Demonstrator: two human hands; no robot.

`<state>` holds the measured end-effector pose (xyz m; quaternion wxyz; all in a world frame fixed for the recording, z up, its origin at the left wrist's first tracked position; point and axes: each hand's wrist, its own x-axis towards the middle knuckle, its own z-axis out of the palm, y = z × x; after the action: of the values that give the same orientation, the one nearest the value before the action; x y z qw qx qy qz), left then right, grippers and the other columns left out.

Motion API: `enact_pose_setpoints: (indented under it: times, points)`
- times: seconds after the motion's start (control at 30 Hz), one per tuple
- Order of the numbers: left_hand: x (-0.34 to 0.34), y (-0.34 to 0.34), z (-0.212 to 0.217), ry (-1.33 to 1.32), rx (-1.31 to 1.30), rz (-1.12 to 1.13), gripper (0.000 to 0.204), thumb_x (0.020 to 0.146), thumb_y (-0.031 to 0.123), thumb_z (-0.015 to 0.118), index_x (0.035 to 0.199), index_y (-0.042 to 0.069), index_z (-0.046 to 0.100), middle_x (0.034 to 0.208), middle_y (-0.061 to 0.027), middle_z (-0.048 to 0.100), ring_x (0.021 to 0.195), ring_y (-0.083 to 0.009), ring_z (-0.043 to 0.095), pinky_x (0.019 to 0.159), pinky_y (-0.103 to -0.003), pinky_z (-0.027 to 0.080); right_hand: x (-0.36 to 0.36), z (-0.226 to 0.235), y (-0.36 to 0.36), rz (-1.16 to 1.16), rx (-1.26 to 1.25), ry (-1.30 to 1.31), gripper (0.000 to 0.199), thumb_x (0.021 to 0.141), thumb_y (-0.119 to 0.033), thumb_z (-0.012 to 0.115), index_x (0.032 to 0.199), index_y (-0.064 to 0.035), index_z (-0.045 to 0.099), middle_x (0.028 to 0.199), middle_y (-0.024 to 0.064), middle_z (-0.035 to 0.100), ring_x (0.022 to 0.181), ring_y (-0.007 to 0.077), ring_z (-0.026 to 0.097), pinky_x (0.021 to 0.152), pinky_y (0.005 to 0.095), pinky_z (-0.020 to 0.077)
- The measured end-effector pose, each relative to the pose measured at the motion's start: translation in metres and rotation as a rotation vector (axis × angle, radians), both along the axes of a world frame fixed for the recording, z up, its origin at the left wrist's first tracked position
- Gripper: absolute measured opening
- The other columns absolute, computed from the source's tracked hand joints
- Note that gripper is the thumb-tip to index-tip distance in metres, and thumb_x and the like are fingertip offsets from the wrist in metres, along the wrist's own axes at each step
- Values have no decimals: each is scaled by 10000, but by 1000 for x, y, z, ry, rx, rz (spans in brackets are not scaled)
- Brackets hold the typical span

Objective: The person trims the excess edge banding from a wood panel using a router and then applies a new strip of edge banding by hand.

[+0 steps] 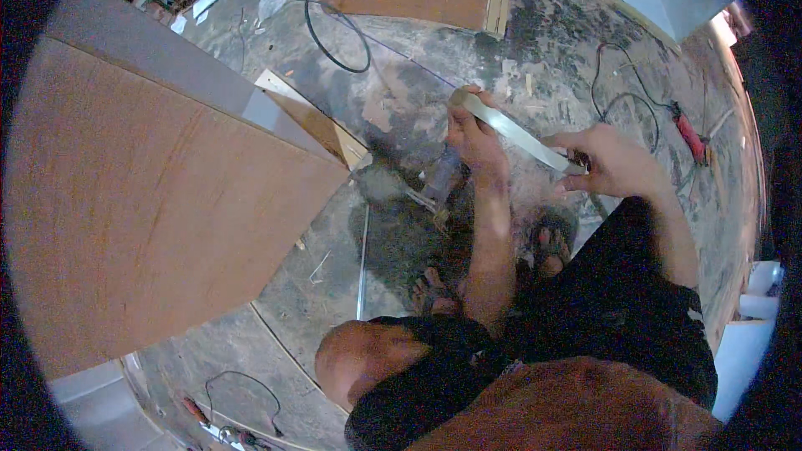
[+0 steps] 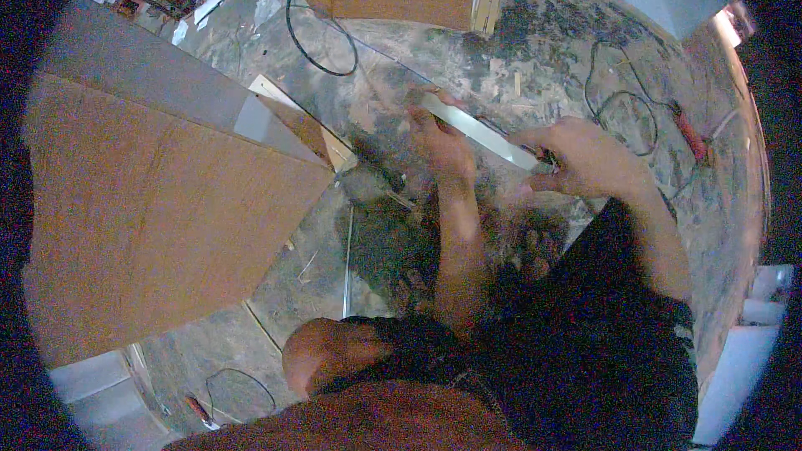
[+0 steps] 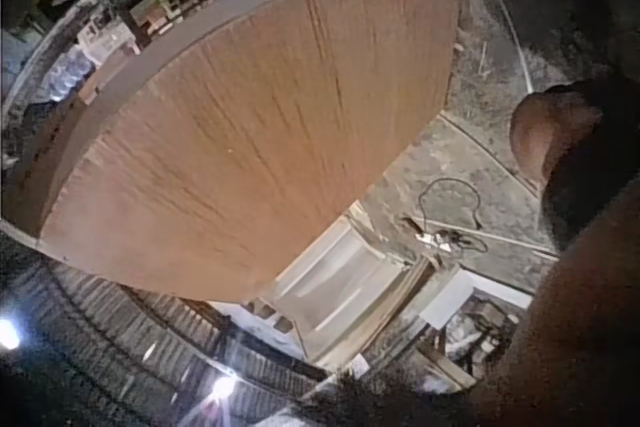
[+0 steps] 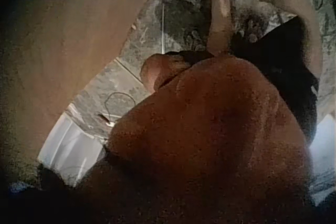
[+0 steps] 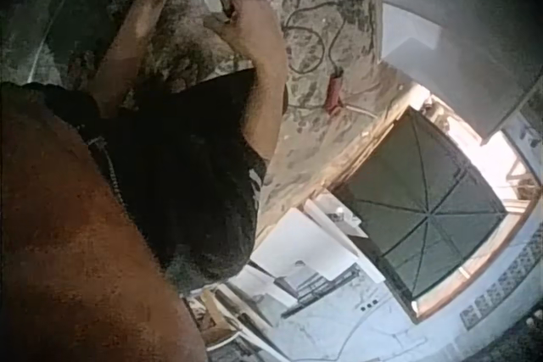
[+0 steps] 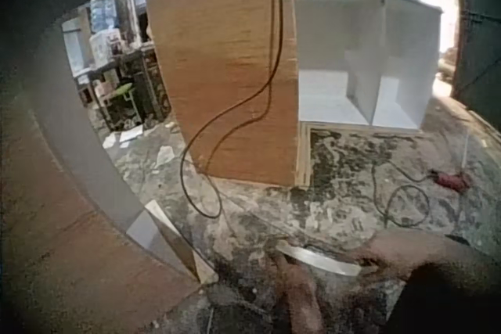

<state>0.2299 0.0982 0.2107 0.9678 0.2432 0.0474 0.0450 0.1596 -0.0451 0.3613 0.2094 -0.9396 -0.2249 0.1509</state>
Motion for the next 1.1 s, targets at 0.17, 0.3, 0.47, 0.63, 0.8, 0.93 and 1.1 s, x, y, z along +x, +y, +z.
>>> enact_pose_setpoints:
  times: [0.17,0.3,0.47,0.63,0.8,0.93,1.1]
  points:
    - [0,3,-5,-36,37,-8,332,990,360,411,1052,57,528,879,-40,556,770,-109,520,700,-249,450,0,9,9,-48,-18,107,608,698,-233,762,1247,-88,547,668,162,594,626,334,604,580,387,455]
    - [7,4,-15,-41,-85,-28,333,987,372,418,1023,65,542,832,-26,565,670,-89,513,639,-241,431,-1,6,5,6,-29,69,572,710,-207,750,1235,-88,556,686,161,610,628,345,609,581,386,459]
    - [6,11,-11,-75,166,-15,361,979,394,428,1019,57,551,706,-12,563,593,-82,494,603,-234,409,-1,9,6,-65,-60,136,458,713,-144,719,1149,-93,589,839,183,644,761,365,624,676,428,475]
    - [4,19,-1,-166,23,-121,377,972,392,447,1049,39,557,689,-20,572,615,-88,495,615,-225,404,1,5,4,-35,18,89,448,744,-138,709,1167,-68,580,715,204,615,640,364,610,601,427,461]
    - [0,17,11,-130,67,-80,342,979,335,447,1070,25,557,735,-36,602,661,-91,512,635,-220,403,2,4,2,21,-35,45,384,787,-164,667,1149,-69,585,686,204,595,618,384,581,579,439,445]
    - [1,22,6,-181,180,-110,333,977,306,455,1108,13,544,790,-50,620,698,-102,535,673,-229,420,3,-3,-1,28,-15,54,380,798,-174,659,1153,-67,577,685,195,602,620,376,589,580,437,447]
    - [-2,20,13,-152,218,-109,395,975,353,451,1171,18,523,849,-61,639,712,-114,537,718,-241,432,3,-1,-1,-9,-2,102,393,795,-176,665,1161,-67,570,696,189,615,636,360,608,584,424,458]
